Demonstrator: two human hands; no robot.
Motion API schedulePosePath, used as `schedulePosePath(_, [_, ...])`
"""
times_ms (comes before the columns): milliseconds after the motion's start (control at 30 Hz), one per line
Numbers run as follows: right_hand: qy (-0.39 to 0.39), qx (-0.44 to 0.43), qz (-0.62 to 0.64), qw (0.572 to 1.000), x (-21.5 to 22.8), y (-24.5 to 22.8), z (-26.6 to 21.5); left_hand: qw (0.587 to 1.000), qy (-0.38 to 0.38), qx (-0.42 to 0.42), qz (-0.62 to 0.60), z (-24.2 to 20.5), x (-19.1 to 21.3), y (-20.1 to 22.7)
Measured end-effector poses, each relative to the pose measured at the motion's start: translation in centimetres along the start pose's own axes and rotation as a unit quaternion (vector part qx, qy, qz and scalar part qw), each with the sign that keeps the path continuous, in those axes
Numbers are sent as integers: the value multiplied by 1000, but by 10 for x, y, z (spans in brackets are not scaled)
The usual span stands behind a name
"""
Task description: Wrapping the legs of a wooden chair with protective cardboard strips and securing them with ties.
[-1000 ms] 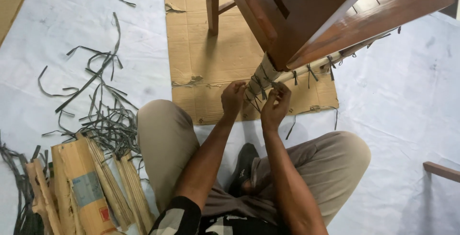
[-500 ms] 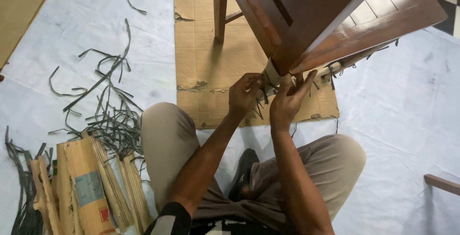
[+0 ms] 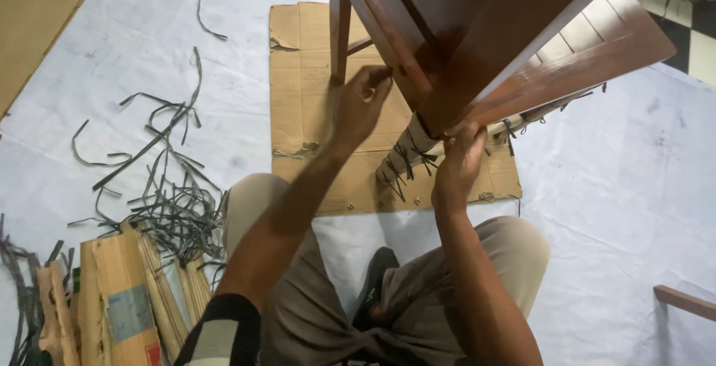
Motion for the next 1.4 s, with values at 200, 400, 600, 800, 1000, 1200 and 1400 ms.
schedulePosePath(200, [34, -10, 65, 997, 12, 42, 40, 998, 26, 42, 47, 37, 32, 28])
schedulePosePath(400, [62, 9, 46, 997, 6, 14, 34, 993, 54, 70, 83, 69, 50, -12])
schedulePosePath(600, [-33, -7, 24, 999, 8, -16, 42, 994, 68, -22, 77, 111, 49, -25])
schedulePosePath(800, [-34, -36, 50, 998, 16, -8, 56, 991, 76, -92, 65, 180, 49, -75])
schedulePosePath(1000, [-49, -28, 61, 997, 13, -8, 56, 977, 64, -198, 49, 220, 42, -68])
schedulePosePath(1200, [-57, -10, 42, 997, 15, -4, 60, 974, 38, -176, 135, 264, 41, -122])
schedulePosePath(1400, [-62, -18, 64, 996, 17, -4, 61, 999, -1, -35, 36, 249, 44, -71])
Point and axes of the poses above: each hand's wrist, its own z-axis towards the middle knuckle, its own x-axis out of the back of the hand, y = z × x, the point moved 6 cm from there along z, towards the middle knuckle, and after that the axes turned 5 degrees about -x, right-handed, at the moved point
